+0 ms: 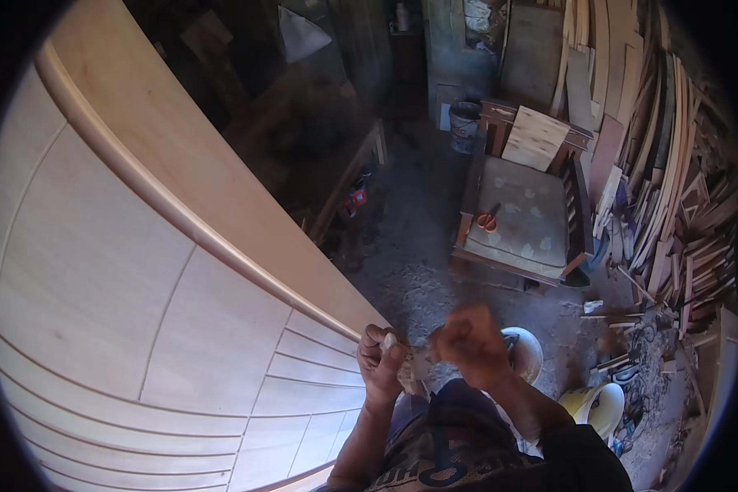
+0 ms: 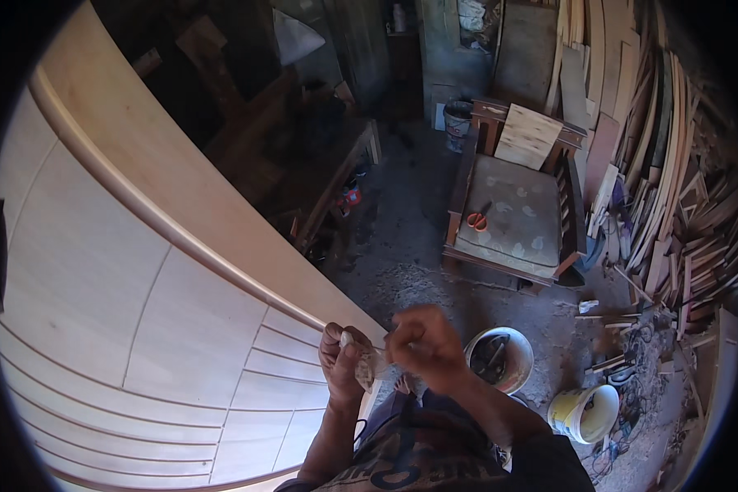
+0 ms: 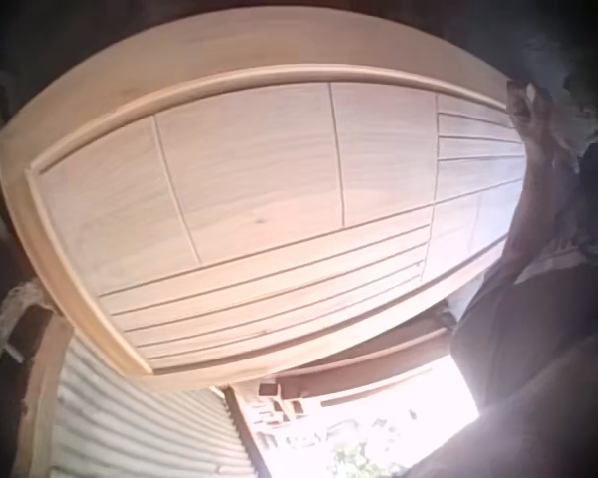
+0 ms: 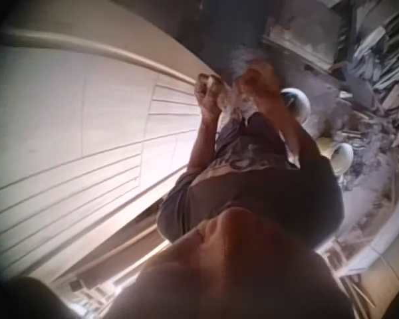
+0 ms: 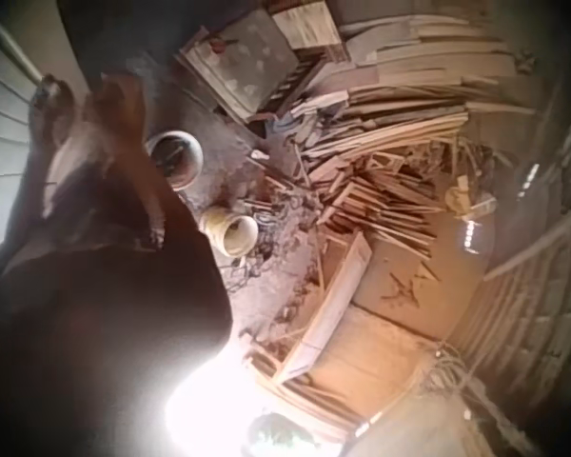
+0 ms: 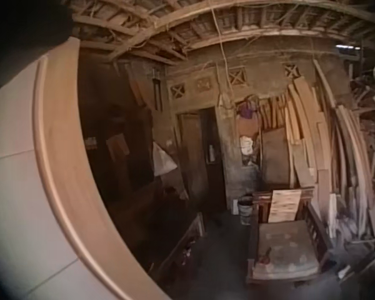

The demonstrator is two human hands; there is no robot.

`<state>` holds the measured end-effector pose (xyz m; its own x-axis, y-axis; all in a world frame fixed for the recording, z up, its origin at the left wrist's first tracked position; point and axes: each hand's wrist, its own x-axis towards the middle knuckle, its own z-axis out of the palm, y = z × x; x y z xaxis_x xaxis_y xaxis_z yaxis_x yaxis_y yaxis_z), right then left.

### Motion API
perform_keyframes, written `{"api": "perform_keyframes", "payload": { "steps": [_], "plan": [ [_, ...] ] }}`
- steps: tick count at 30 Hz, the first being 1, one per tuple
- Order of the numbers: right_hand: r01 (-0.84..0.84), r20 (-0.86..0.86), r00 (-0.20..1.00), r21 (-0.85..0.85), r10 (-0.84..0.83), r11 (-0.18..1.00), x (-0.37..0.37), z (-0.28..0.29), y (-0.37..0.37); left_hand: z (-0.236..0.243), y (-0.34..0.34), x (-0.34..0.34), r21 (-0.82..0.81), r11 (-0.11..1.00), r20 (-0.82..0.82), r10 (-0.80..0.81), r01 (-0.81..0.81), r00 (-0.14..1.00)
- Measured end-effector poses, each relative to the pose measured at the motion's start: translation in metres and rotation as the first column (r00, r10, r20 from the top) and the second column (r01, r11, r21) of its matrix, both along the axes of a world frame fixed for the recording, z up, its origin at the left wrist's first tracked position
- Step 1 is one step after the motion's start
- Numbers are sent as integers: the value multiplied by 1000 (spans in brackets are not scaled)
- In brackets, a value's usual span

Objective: The person uses a hammer and a chisel to carve a groove into the edge of a wooden door and handles small components from a plastic bag.

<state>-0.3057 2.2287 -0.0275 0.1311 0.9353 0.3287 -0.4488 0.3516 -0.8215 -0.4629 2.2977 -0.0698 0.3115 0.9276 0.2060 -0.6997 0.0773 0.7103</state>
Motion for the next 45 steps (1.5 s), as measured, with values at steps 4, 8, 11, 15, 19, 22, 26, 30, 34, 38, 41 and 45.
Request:
{"api": "perform_keyframes", "payload": {
  "steps": [4, 8, 11, 15, 19, 22, 26, 30, 34, 38, 41, 45],
  "plan": [
    [-328, -717, 673, -71, 180, 942, 19, 12, 73, 9, 60, 21, 152, 977, -254, 183, -147, 950],
    [-431, -445, 815, -34, 372, 902, 66, 1, 143, 18, 119, 29, 400, 911, -572, 161, 102, 804],
    [-468, -53, 884, -133, 465, 874, 103, -3, 193, 30, 156, 54, 467, 861, -749, 266, 199, 607],
    [-379, 671, 678, -33, 301, 925, 142, 12, 263, 9, 213, 95, 548, 822, -784, 438, 158, 440],
    [-417, 940, 318, 256, -124, 872, 164, 20, 332, -19, 268, 144, 491, 871, -777, 450, -24, 440],
    [-468, 964, 180, 261, -198, 844, 192, 23, 368, -8, 294, 170, 409, 910, -788, 389, -67, 476],
    [-585, 954, 298, 213, -37, 782, 212, 29, 419, -1, 320, 182, 299, 950, -703, 279, -83, 655],
    [-631, 929, 369, 261, -13, 730, 215, 26, 464, -10, 332, 196, -25, 973, -406, 200, -230, 892],
    [-698, 932, 361, 296, -37, 652, 205, 17, 503, -26, 358, 215, -266, 872, -90, 402, -411, 911],
    [-749, 918, 357, 391, -172, 534, 181, 13, 541, -44, 391, 209, -131, 762, -416, 538, -634, 733],
    [-814, 900, 290, 411, -324, 411, 161, 12, 569, -42, 413, 191, -492, 796, 168, 483, -352, 859],
    [-853, 868, 331, 443, -370, 277, 120, 29, 606, -18, 448, 162, -522, 800, 370, 525, -296, 766]
  ]
}}
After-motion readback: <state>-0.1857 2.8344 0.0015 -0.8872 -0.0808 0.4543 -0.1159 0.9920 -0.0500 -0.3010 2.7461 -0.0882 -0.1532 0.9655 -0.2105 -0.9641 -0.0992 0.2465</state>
